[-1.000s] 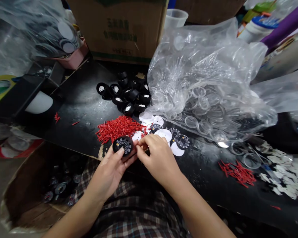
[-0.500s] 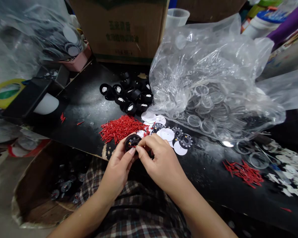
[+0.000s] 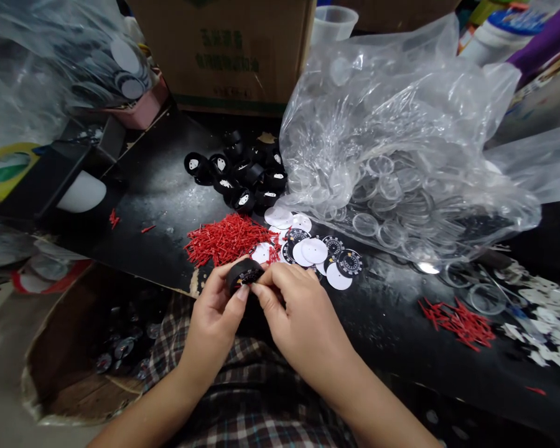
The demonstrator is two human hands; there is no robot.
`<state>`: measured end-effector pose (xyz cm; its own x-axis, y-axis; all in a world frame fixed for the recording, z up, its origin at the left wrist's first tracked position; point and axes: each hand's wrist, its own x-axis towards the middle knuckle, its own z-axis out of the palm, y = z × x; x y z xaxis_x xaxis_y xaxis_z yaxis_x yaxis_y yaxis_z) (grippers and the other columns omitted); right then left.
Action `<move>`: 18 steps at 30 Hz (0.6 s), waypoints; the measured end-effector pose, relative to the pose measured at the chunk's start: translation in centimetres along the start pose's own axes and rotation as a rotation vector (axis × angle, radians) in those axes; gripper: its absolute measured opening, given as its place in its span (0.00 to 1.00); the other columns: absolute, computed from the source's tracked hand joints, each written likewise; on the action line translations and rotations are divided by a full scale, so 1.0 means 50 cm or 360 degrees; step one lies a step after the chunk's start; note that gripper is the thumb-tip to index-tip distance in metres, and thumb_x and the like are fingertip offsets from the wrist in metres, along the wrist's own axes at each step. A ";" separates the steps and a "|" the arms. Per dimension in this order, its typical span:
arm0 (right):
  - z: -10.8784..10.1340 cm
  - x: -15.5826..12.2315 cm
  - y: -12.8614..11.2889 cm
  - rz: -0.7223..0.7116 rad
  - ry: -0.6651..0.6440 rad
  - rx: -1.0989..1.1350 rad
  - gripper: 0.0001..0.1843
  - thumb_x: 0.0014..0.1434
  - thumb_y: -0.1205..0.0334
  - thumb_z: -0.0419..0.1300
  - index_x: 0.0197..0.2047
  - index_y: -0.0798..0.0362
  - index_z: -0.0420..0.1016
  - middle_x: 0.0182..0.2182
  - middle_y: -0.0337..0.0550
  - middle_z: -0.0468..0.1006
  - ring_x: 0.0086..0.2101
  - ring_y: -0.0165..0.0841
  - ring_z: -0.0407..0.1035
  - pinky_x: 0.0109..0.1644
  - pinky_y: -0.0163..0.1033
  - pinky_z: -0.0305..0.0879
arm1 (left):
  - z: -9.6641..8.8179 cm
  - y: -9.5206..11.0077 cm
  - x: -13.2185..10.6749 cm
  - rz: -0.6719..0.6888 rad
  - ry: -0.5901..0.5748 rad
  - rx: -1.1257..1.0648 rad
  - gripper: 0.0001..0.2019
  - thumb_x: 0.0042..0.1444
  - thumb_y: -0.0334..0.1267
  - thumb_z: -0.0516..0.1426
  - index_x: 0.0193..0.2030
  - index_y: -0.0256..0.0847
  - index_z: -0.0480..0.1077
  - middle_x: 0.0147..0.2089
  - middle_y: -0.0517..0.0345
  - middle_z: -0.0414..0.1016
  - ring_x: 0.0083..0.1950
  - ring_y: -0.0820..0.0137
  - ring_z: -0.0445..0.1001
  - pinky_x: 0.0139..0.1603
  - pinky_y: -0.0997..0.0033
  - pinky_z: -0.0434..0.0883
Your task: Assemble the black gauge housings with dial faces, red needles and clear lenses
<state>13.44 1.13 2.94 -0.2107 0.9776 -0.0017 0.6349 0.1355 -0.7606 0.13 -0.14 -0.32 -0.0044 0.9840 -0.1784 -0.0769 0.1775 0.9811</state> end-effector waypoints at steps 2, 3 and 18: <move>0.004 -0.006 -0.003 0.0020 0.0021 -0.0002 0.10 0.63 0.65 0.53 0.28 0.50 0.65 0.24 0.36 0.70 0.27 0.30 0.64 0.33 0.37 0.58 | -0.002 0.002 -0.003 0.0034 0.0049 0.0092 0.11 0.58 0.36 0.57 0.48 0.48 0.70 0.44 0.62 0.77 0.49 0.66 0.75 0.53 0.68 0.68; 0.006 -0.008 -0.004 0.0030 0.0027 0.0003 0.10 0.63 0.65 0.53 0.28 0.50 0.65 0.23 0.35 0.70 0.26 0.30 0.64 0.32 0.37 0.57 | -0.004 0.003 -0.003 0.0048 0.0066 0.0116 0.12 0.57 0.35 0.57 0.48 0.48 0.71 0.45 0.61 0.78 0.49 0.66 0.75 0.53 0.68 0.68; -0.005 0.022 0.011 -0.0515 0.0136 -0.0626 0.07 0.59 0.69 0.53 0.31 0.55 0.70 0.27 0.43 0.72 0.31 0.35 0.65 0.39 0.43 0.57 | -0.012 -0.001 0.005 -0.0400 -0.0185 -0.0384 0.18 0.56 0.47 0.59 0.54 0.52 0.73 0.61 0.61 0.71 0.65 0.62 0.63 0.65 0.64 0.61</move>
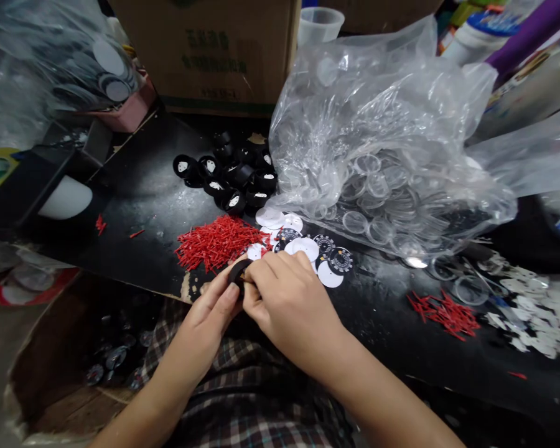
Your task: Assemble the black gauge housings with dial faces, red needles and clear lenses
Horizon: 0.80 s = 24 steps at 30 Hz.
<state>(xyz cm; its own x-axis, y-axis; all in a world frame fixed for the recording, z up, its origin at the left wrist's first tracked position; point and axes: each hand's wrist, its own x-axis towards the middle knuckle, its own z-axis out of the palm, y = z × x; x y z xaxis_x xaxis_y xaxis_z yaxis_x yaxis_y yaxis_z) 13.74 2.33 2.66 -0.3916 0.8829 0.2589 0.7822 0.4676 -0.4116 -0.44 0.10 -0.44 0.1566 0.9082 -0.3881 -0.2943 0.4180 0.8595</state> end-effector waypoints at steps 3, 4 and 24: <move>-0.002 0.006 -0.013 0.0163 0.0029 0.0052 0.07 0.57 0.71 0.53 0.29 0.54 0.68 0.24 0.39 0.70 0.28 0.32 0.63 0.37 0.40 0.56 | 0.014 -0.010 -0.004 -0.0207 0.0125 -0.0269 0.20 0.53 0.51 0.60 0.52 0.49 0.74 0.56 0.56 0.75 0.62 0.56 0.68 0.60 0.59 0.68; -0.004 0.007 -0.016 0.0248 0.0017 0.0098 0.06 0.56 0.71 0.54 0.29 0.54 0.68 0.24 0.38 0.70 0.27 0.31 0.62 0.36 0.39 0.56 | 0.016 -0.016 -0.003 -0.0249 0.0151 -0.0322 0.21 0.53 0.52 0.60 0.52 0.50 0.74 0.56 0.56 0.75 0.61 0.56 0.69 0.59 0.59 0.69; -0.083 -0.029 0.259 0.1021 0.0315 -0.0118 0.12 0.56 0.63 0.58 0.42 0.55 0.78 0.38 0.49 0.74 0.36 0.38 0.70 0.43 0.44 0.66 | -0.002 -0.056 0.036 -0.0005 0.0050 -0.0229 0.18 0.57 0.44 0.59 0.54 0.50 0.71 0.61 0.58 0.70 0.62 0.59 0.67 0.59 0.59 0.69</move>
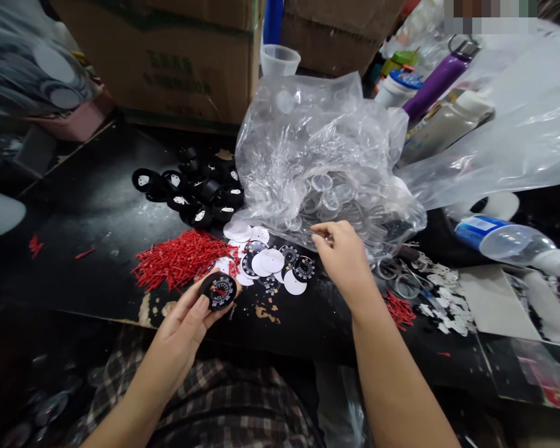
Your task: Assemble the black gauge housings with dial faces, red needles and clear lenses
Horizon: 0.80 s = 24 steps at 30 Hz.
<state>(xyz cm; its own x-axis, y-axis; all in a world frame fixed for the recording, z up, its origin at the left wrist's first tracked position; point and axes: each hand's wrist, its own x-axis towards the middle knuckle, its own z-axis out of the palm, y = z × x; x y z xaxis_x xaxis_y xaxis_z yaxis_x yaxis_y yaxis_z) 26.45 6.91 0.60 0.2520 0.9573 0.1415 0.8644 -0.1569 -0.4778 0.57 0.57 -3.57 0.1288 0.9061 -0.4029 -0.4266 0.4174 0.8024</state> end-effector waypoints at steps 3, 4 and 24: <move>0.000 -0.059 -0.052 0.0040 -0.0083 0.0710 0.11 0.58 0.58 0.59 0.43 0.51 0.77 0.32 0.41 0.75 0.28 0.31 0.67 0.33 0.38 0.65 | 0.012 0.014 -0.002 -0.0122 0.0005 -0.0179 0.16 0.56 0.44 0.60 0.51 0.46 0.74 0.56 0.54 0.75 0.56 0.60 0.73 0.56 0.59 0.71; 0.007 -0.079 -0.075 0.0044 -0.0196 0.0924 0.11 0.58 0.56 0.59 0.43 0.50 0.76 0.31 0.40 0.75 0.26 0.30 0.66 0.30 0.37 0.63 | 0.018 0.019 -0.004 -0.0188 -0.0017 -0.0242 0.16 0.56 0.45 0.60 0.50 0.44 0.74 0.53 0.52 0.77 0.53 0.60 0.75 0.54 0.58 0.72; 0.086 -0.153 -0.226 -0.0623 -0.0201 0.0465 0.19 0.68 0.61 0.41 0.24 0.50 0.57 0.20 0.36 0.62 0.24 0.31 0.56 0.31 0.38 0.50 | 0.016 0.032 -0.043 0.0222 -0.0383 0.0533 0.19 0.60 0.40 0.56 0.59 0.45 0.66 0.61 0.57 0.71 0.63 0.66 0.67 0.65 0.68 0.60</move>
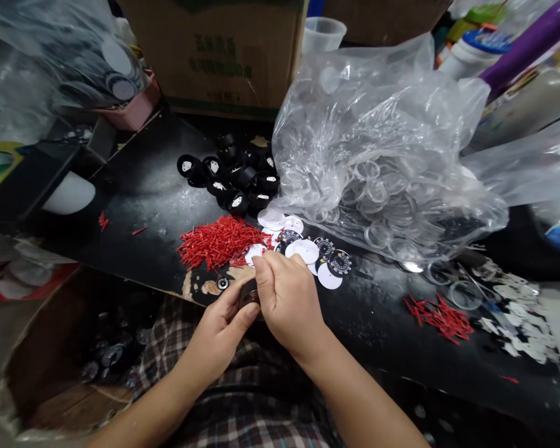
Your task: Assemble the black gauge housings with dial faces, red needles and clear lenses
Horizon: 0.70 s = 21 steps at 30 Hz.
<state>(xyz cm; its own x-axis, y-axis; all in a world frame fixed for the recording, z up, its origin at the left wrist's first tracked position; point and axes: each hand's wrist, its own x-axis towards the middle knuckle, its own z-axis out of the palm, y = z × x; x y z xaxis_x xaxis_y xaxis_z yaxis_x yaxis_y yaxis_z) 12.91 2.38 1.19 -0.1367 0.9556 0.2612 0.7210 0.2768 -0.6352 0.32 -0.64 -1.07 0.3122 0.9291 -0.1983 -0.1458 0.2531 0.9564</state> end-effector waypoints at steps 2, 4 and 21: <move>0.013 0.004 -0.006 -0.0016 0.0036 0.0052 0.19 0.68 0.61 0.42 0.24 0.50 0.56 0.20 0.36 0.61 0.23 0.31 0.56 0.30 0.38 0.50 | -0.002 0.005 0.002 -0.0012 0.0044 0.0031 0.18 0.61 0.41 0.55 0.58 0.45 0.67 0.62 0.57 0.71 0.62 0.65 0.68 0.64 0.68 0.62; 0.021 0.008 -0.010 -0.0018 -0.0001 0.0132 0.20 0.68 0.61 0.43 0.23 0.50 0.56 0.19 0.35 0.62 0.23 0.30 0.56 0.30 0.37 0.51 | -0.016 0.008 -0.004 -0.0068 0.0073 0.0061 0.19 0.60 0.42 0.55 0.57 0.45 0.67 0.62 0.56 0.70 0.61 0.64 0.69 0.63 0.66 0.63; -0.001 0.000 -0.012 0.0059 -0.0675 0.0480 0.10 0.65 0.61 0.51 0.36 0.49 0.73 0.35 0.41 0.79 0.36 0.34 0.72 0.41 0.41 0.65 | -0.173 0.082 0.131 0.0461 0.0638 0.1334 0.19 0.56 0.44 0.59 0.53 0.43 0.70 0.51 0.48 0.76 0.56 0.55 0.69 0.61 0.56 0.57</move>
<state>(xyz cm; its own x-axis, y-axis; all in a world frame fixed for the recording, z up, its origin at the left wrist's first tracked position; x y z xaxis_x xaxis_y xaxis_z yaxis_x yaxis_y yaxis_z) 12.54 2.22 1.61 -0.4230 0.9051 -0.0429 0.5111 0.1992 -0.8361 -6.36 8.84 -0.33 0.0040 0.9873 0.1591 0.5974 -0.1300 0.7913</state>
